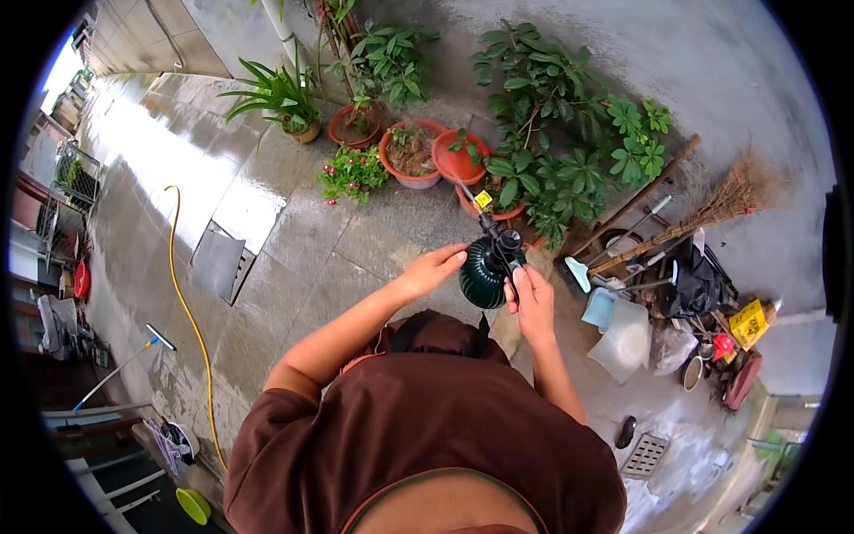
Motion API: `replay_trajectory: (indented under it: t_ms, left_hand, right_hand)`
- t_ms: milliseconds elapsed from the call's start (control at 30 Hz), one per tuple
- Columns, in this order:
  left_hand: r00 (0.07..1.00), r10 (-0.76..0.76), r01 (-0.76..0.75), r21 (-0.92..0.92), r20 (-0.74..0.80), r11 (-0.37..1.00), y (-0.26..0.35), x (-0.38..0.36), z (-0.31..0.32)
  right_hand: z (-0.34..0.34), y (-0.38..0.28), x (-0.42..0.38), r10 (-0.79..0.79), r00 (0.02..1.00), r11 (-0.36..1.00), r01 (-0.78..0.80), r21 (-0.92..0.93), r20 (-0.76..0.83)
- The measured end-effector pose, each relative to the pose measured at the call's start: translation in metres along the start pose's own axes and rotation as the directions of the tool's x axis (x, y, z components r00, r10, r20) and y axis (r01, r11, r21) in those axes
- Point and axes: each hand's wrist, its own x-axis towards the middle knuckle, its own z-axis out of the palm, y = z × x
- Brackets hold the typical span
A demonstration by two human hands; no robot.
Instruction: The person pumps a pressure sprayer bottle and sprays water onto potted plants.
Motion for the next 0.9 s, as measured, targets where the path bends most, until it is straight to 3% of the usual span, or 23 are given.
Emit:
replay_trajectory:
  t_ms: [567,900]
  left_hand:
    - [0.987,0.138,-0.131,-0.079,0.081,0.988,0.032,-0.008,-0.005]
    - [0.977,0.053,-0.042,-0.059,0.205,0.997,-0.006,-0.003,0.001]
  right_hand:
    - [-0.007,-0.019,-0.002,-0.02,0.997,0.993,0.029,0.111,-0.078]
    - [-0.001,-0.003,0.0,0.128,0.988,0.991,-0.124,0.054,-0.089]
